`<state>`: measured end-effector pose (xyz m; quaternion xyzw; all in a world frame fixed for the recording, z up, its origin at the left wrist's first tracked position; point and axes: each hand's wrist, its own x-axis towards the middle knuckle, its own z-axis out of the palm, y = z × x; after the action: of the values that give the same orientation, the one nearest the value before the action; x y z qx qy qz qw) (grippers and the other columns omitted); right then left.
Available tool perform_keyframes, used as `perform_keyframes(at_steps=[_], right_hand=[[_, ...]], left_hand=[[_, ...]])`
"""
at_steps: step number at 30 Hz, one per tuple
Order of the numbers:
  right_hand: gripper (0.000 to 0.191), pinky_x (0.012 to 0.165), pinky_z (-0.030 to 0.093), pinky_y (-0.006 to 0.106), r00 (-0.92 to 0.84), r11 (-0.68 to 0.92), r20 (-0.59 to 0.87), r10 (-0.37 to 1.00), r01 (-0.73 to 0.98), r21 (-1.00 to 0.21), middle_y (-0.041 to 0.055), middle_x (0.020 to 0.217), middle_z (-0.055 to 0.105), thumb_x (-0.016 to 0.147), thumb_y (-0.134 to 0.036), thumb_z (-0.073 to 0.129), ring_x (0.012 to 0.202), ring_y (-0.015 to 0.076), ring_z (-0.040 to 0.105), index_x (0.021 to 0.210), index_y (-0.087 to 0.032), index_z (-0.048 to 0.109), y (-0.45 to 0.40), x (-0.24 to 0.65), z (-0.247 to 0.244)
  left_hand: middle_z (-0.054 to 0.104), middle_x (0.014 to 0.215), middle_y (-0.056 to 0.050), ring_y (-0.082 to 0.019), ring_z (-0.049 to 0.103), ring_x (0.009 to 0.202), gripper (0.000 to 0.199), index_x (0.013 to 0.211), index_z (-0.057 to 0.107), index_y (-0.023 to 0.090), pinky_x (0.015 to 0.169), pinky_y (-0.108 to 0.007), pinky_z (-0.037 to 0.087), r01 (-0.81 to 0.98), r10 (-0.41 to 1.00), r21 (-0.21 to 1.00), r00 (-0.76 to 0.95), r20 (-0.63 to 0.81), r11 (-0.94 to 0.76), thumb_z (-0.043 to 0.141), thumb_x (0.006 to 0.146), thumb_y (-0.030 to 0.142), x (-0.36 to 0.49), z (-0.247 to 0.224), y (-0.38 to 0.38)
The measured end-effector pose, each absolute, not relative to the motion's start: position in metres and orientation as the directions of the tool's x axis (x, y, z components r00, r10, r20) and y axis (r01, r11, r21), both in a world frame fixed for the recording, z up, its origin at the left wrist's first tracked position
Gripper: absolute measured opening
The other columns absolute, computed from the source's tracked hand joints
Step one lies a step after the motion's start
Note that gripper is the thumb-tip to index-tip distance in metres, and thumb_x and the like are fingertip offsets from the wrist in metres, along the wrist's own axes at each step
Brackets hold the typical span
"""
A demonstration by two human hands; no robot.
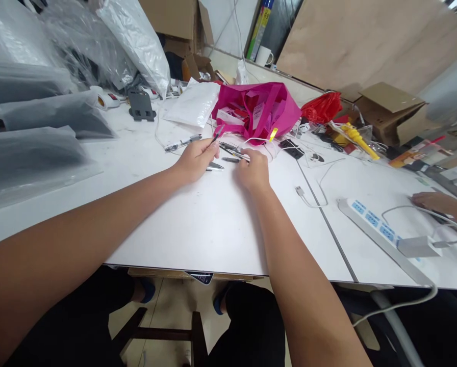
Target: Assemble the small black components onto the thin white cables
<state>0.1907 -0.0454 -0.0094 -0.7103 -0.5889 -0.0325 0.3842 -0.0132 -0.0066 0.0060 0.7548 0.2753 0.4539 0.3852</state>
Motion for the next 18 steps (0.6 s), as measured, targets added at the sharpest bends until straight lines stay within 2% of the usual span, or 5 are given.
perform_keyframes(at_steps=[5, 11, 15, 18], right_hand=[[0.046, 0.119, 0.047, 0.052, 0.168, 0.035, 0.477, 0.863, 0.921, -0.387, 0.0164, 0.125, 0.079, 0.079, -0.012, 0.056, 0.125, 0.0351, 0.069, 0.118, -0.011, 0.081, -0.041, 0.189, -0.012], [0.028, 0.116, 0.045, 0.060, 0.116, 0.042, 0.428, 0.896, 0.938, -0.343, 0.0137, 0.129, 0.076, 0.086, -0.019, 0.061, 0.127, 0.0369, 0.062, 0.106, -0.021, 0.080, -0.041, 0.192, -0.013], [0.021, 0.108, 0.045, 0.067, 0.138, -0.042, 0.383, 0.913, 0.968, -0.248, 0.0157, 0.113, 0.077, 0.089, -0.019, 0.061, 0.125, 0.0431, 0.058, 0.104, -0.020, 0.076, -0.047, 0.185, -0.007], [0.026, 0.104, 0.048, 0.063, 0.143, -0.022, 0.385, 0.912, 0.953, -0.303, 0.0151, 0.109, 0.077, 0.089, -0.016, 0.060, 0.116, 0.0398, 0.062, 0.111, -0.020, 0.071, -0.049, 0.181, -0.003]], left_hand=[[0.048, 0.067, 0.002, -0.015, 0.046, 0.067, 0.039, 0.074, 0.054, 0.021, 0.069, -0.033, 0.037, 0.061, 0.742, 0.813, 0.453, 0.494, -0.579, 0.045, 0.108, 0.037, -0.011, 0.004, -0.007], [0.049, 0.067, 0.002, -0.015, 0.046, 0.068, 0.038, 0.074, 0.054, 0.021, 0.070, -0.032, 0.039, 0.063, 0.734, 0.806, 0.460, 0.501, -0.589, 0.045, 0.108, 0.036, -0.009, 0.003, -0.006], [0.046, 0.065, 0.003, -0.015, 0.044, 0.065, 0.037, 0.075, 0.054, 0.021, 0.067, -0.033, 0.036, 0.054, 0.728, 0.811, 0.479, 0.491, -0.582, 0.046, 0.107, 0.039, -0.010, 0.004, -0.009], [0.044, 0.065, 0.003, -0.014, 0.043, 0.064, 0.037, 0.075, 0.054, 0.021, 0.066, -0.033, 0.035, 0.055, 0.732, 0.821, 0.489, 0.474, -0.568, 0.046, 0.106, 0.040, -0.012, 0.004, -0.010]])
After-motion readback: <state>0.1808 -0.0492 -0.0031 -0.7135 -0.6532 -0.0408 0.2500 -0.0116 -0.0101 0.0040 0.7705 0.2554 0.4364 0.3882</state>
